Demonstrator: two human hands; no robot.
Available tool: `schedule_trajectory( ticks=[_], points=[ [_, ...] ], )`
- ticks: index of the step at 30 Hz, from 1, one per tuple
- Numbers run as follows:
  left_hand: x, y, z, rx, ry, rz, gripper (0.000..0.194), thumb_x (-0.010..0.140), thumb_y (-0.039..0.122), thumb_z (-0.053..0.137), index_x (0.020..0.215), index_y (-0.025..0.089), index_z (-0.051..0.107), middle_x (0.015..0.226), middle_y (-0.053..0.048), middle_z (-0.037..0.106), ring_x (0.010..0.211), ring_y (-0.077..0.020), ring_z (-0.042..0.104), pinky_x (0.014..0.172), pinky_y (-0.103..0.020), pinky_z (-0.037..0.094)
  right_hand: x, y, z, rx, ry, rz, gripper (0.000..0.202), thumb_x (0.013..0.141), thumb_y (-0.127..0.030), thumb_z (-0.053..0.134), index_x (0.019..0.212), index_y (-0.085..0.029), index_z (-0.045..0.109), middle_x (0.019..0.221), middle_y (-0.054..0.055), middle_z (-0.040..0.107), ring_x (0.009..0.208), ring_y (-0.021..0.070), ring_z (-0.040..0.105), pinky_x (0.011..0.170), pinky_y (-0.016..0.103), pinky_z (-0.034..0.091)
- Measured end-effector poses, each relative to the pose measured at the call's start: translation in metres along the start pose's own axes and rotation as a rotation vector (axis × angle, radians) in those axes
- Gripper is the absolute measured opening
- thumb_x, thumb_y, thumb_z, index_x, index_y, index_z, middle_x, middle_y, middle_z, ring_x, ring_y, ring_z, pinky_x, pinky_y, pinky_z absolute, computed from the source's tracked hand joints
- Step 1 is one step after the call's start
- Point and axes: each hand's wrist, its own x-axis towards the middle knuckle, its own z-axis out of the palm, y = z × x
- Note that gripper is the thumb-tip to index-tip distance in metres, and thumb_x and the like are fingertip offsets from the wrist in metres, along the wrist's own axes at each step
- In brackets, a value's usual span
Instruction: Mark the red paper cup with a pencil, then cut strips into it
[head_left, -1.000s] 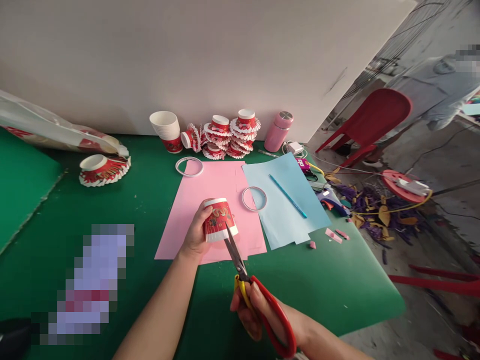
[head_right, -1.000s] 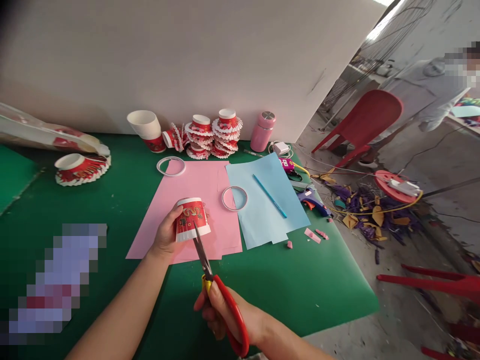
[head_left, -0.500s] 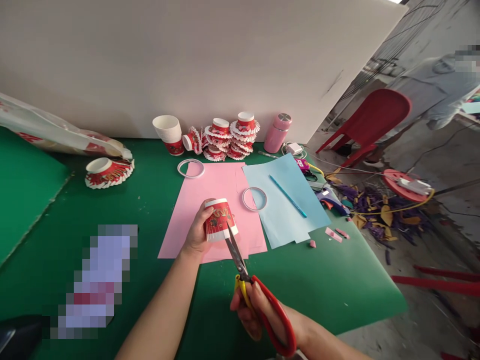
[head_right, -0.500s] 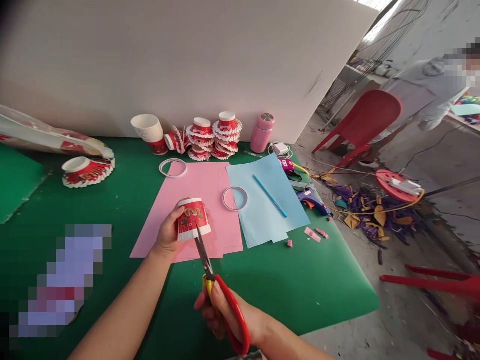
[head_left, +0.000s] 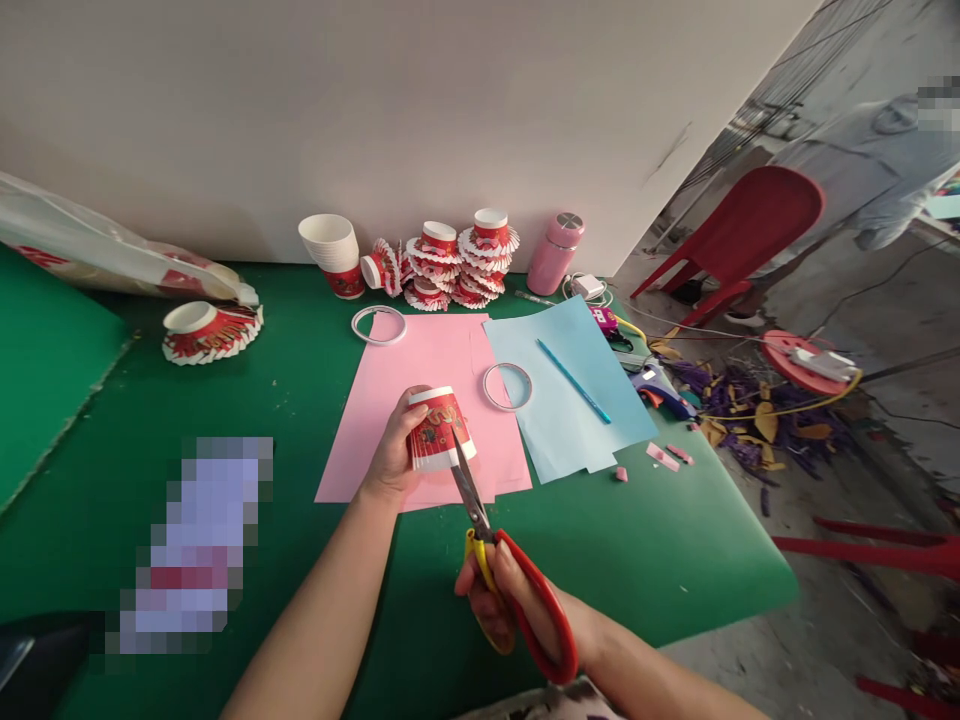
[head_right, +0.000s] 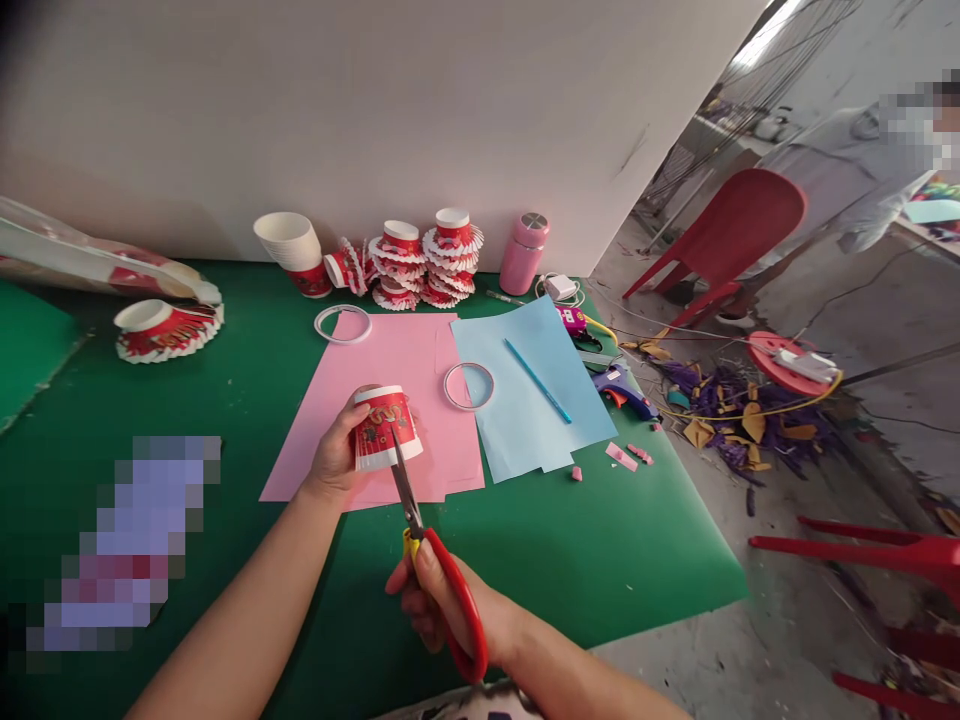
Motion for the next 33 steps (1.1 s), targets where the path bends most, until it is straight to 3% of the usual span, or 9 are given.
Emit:
schedule_trajectory(
  ticks=[6, 33],
  points=[
    [-0.0008, 0.0015, 0.0017, 0.011, 0.017, -0.005, 0.03, 0.071, 0.032, 0.064, 0.096, 0.021, 0.052, 0.086, -0.003, 0.07, 0.081, -0.026, 0.069, 0.07, -0.041, 0.053, 0.0001, 0.0001, 0.0004, 0.018, 0.001, 0.025, 0.074, 0.064, -0.087, 0.048, 0.085, -0.016, 0.051, 0.059, -0.008, 0.034, 0.046, 0.0049, 0.028, 0.047, 0.023, 0.023],
    [-0.0002, 0.0015, 0.0017, 0.02, -0.013, -0.008, 0.029, 0.071, 0.033, 0.065, 0.095, 0.022, 0.051, 0.086, -0.004, 0.07, 0.08, -0.0263, 0.069, 0.07, -0.043, 0.054, 0.0027, -0.0033, 0.0016, 0.029, -0.007, 0.005, 0.073, 0.065, -0.086, 0.048, 0.084, -0.016, 0.051, 0.059, -0.008, 0.034, 0.048, 0.0054, 0.027, 0.049, 0.024, 0.02]
  ],
)
